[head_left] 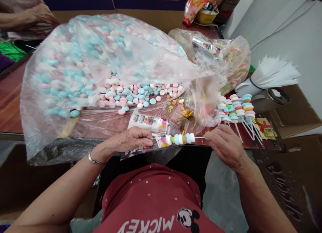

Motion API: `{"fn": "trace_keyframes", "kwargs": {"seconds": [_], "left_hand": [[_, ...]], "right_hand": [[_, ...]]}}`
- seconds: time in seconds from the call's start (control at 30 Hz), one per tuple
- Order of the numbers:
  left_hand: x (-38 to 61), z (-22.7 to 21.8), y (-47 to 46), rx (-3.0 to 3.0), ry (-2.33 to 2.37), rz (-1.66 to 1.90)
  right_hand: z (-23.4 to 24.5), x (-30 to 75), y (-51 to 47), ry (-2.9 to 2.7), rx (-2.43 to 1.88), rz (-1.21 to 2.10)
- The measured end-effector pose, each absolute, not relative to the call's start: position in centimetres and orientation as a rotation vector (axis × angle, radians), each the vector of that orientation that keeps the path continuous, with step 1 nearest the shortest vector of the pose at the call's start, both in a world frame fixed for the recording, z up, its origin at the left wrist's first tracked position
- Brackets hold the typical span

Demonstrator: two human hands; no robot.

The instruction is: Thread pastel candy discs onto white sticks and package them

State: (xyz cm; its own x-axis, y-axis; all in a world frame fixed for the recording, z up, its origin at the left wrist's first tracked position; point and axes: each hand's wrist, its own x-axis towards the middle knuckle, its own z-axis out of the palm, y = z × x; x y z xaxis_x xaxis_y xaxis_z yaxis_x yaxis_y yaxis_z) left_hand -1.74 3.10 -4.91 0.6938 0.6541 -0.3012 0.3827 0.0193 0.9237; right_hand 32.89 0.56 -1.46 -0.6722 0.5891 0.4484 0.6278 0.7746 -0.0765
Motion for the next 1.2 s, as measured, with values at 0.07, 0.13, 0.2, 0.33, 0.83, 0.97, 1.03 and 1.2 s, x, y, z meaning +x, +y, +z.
{"fn": "trace_keyframes", "kwargs": {"seconds": [0.07,0.13,0.2,0.33,0.83,0.97,1.03,1.2], "left_hand": [[-1.7,-5.2,3.1,1.604,0.876,0.278],[-1.9,-5.5,3.2,1.595,0.886,0.310],[-2.1,-5.8,3.3,1.585,0.879,0.322],[-2.4,-5.6,3.4,1.606,0.877,0.293],[-1.9,-4.2,3.9,1.586,0.822,0.272],[-1.7,-4.4,3.9,1.544,0.775,0.233],[-1.5,-4.1,3.9,1.551,0.744,0.180],[-0.7,-2.3,3.5,1.715,0.681,0.094]], "right_hand": [[-1.6,32.7,0.5,-2.510,-0.914,-0.116],[-1.6,32.7,0.5,-2.511,-0.892,-0.089],[-1.6,32.7,0.5,-2.519,-0.880,-0.054],[-1.7,32.7,0.5,-2.523,-0.888,0.039],[-2.6,30.9,0.7,-2.464,-0.978,0.205],[-2.8,30.4,0.6,-2.449,-0.992,0.187],[-2.8,30.1,0.6,-2.462,-0.988,0.216],[-2.5,29.8,0.7,-2.485,-0.978,0.147]]}}
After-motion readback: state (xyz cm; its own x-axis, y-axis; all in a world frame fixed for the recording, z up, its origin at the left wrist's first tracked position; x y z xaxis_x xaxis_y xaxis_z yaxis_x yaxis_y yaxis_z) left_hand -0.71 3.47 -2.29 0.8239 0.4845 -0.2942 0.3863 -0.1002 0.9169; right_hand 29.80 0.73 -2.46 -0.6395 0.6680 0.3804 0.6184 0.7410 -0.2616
